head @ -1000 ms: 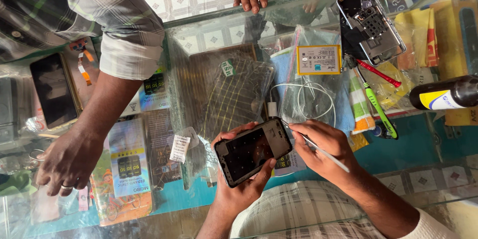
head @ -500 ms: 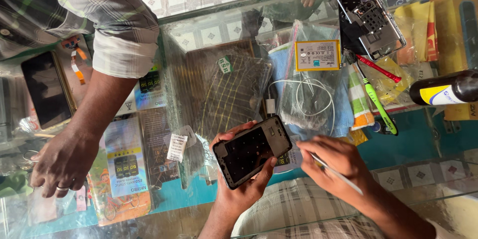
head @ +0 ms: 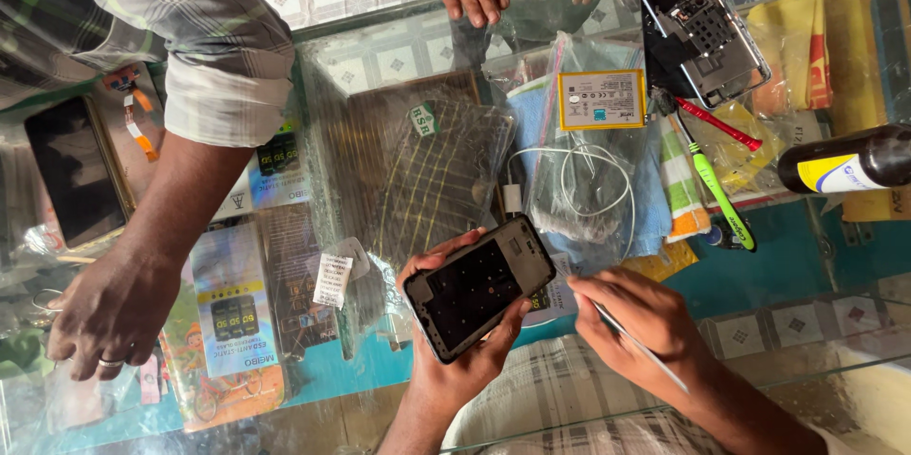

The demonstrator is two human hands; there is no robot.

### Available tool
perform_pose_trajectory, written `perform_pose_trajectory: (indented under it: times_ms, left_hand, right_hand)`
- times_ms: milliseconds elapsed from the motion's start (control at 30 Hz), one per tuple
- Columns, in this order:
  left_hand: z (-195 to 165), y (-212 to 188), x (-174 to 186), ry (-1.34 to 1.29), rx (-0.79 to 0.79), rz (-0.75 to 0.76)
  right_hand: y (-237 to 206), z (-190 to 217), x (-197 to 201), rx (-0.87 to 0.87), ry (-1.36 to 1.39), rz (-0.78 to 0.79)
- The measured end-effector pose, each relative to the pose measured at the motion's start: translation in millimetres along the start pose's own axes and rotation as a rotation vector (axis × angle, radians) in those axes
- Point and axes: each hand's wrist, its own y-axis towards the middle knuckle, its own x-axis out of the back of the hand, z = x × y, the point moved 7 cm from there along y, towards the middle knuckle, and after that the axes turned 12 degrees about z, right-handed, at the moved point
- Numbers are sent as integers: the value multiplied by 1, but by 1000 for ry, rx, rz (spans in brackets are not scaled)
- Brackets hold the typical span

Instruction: The person uses a small tool to scrape and clean the interior of a disassembled smartphone. They repeatedly apply a liquid from a bottle to the phone's internal components and continue scraping. The person handles the phone and the bottle throughout the clip.

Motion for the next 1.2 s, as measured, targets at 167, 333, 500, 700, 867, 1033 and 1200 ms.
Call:
perform_pose_trajectory:
  times_ms: [167,333,500,700,867,1033,1200]
  left_hand:
    - [2,0,0,-12,0,22]
    - [6,-2,-1,-73,34,24]
    - [8,-2,-2,-116,34,13]
    - [9,-3,-2,-95,35,14]
    - [10,-4,-2,-129,62,5]
    - [9,-3,-2,-103,54,14]
    - [9,-3,-2,-102,60,25]
  right_hand:
    - [-10,-3,-5,-32,31,3]
    - [-18,-20,0,-117,118,-98]
    - [-19,-25,-3,-87,188,-109]
    - [-19,-25,-6,-75,172,-85]
    - [-17,-22,-6,-65,135,-74]
    - [-17,-18,-4,-52,93,-93]
    - [-17,-18,-5,-45,99,-97]
